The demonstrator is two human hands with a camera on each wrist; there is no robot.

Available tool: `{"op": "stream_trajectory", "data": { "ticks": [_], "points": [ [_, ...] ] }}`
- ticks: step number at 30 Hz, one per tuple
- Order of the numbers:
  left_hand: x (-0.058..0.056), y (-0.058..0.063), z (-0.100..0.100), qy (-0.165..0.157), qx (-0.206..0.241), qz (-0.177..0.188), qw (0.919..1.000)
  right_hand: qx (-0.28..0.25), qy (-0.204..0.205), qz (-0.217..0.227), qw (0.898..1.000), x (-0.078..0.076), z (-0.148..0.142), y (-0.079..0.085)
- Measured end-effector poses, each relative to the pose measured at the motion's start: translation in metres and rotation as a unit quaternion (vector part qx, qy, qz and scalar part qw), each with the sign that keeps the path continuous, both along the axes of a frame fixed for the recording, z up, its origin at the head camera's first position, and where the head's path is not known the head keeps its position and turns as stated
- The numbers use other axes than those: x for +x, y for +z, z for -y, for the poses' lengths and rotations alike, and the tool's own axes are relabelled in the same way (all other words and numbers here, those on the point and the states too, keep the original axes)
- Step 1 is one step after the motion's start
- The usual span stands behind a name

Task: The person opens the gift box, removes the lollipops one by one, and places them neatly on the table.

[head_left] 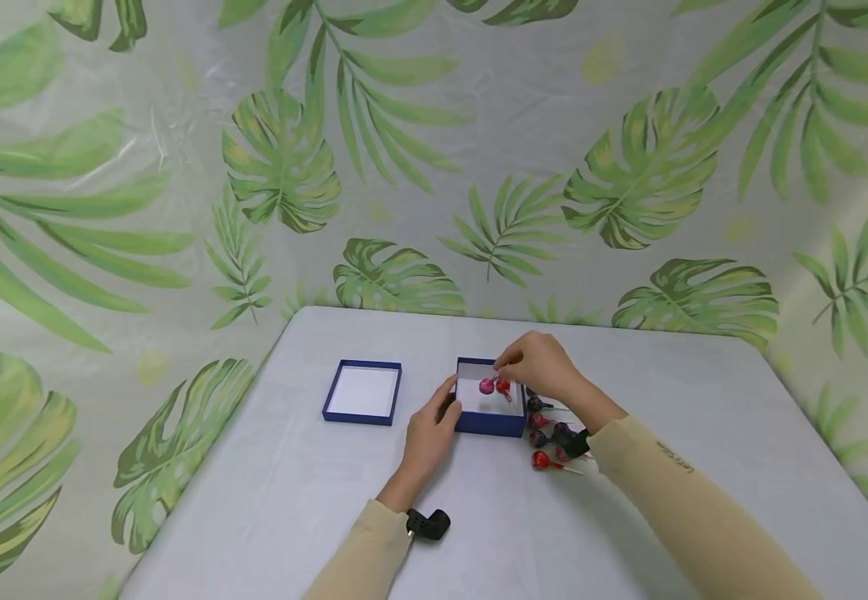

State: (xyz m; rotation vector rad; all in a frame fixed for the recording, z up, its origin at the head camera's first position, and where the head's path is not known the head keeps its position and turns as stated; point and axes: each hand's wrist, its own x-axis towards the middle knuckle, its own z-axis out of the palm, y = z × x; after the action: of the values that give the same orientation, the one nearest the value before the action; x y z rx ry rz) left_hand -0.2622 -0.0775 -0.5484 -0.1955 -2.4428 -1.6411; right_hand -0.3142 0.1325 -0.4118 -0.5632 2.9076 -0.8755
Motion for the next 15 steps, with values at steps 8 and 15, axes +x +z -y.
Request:
{"op": "stream_trajectory", "data": {
  "ticks": [8,15],
  "points": [
    [0.000,-0.002,0.001,0.000,0.007,-0.006,1.0000,-0.003,-0.007,-0.003,1.000,0.005,-0.015,0.009],
    [-0.001,-0.003,0.001,0.001,0.002,-0.014,0.9999,-0.006,-0.005,-0.006,1.000,0.010,-0.030,0.013]
  ]
}}
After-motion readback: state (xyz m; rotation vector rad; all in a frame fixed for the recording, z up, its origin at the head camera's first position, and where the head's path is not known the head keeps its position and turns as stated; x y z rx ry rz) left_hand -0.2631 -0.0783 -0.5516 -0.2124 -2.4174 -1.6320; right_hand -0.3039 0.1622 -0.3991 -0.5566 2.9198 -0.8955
